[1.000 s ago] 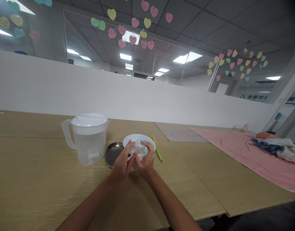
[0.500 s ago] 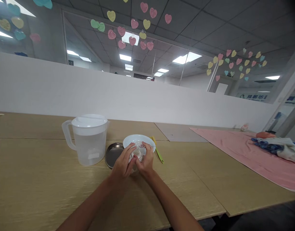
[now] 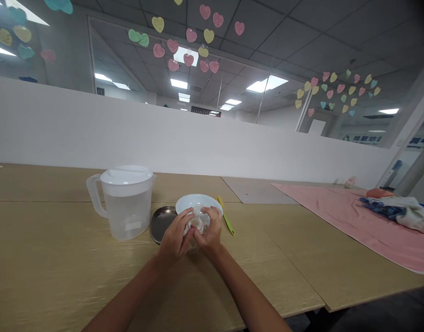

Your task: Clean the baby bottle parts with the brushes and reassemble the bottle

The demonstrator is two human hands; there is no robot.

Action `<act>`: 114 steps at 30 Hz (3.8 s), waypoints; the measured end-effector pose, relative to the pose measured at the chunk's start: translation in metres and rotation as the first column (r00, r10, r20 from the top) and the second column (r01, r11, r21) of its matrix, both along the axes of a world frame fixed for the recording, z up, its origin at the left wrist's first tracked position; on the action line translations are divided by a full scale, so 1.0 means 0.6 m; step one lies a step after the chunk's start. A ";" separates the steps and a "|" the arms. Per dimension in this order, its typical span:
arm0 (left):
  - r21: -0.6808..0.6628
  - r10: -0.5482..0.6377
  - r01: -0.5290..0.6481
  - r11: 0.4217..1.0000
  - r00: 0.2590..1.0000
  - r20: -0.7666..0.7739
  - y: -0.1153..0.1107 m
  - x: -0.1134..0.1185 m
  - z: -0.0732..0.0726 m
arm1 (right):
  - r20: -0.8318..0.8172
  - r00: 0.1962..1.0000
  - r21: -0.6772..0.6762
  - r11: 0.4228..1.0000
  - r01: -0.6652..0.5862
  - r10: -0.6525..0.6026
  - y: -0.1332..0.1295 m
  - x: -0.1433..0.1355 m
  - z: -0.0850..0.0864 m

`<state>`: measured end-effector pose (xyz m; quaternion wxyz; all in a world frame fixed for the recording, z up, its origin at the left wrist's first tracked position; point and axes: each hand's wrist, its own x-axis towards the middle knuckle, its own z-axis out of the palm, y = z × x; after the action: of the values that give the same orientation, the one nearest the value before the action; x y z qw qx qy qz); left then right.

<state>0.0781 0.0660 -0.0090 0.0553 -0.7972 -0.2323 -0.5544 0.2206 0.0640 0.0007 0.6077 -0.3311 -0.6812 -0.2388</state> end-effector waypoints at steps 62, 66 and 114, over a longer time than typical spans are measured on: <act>-0.277 -0.009 0.073 0.958 0.974 0.228 -0.013 0.008 0.002 | -0.006 0.999 -0.107 0.993 0.040 -0.041 0.009 -0.010 -0.007; -0.303 -0.009 0.088 0.949 0.967 0.253 -0.013 0.009 0.001 | -0.023 0.999 -0.089 0.995 0.041 -0.043 0.009 -0.013 -0.009; -0.427 0.047 0.089 0.900 0.953 0.298 -0.011 0.013 -0.008 | -0.016 0.985 -0.065 0.983 0.172 -0.173 0.013 -0.016 -0.015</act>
<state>0.0861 0.0593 -0.0139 -0.1662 -0.6980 -0.3471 -0.6039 0.2110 0.0715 -0.0086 0.5813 -0.4107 -0.6505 -0.2650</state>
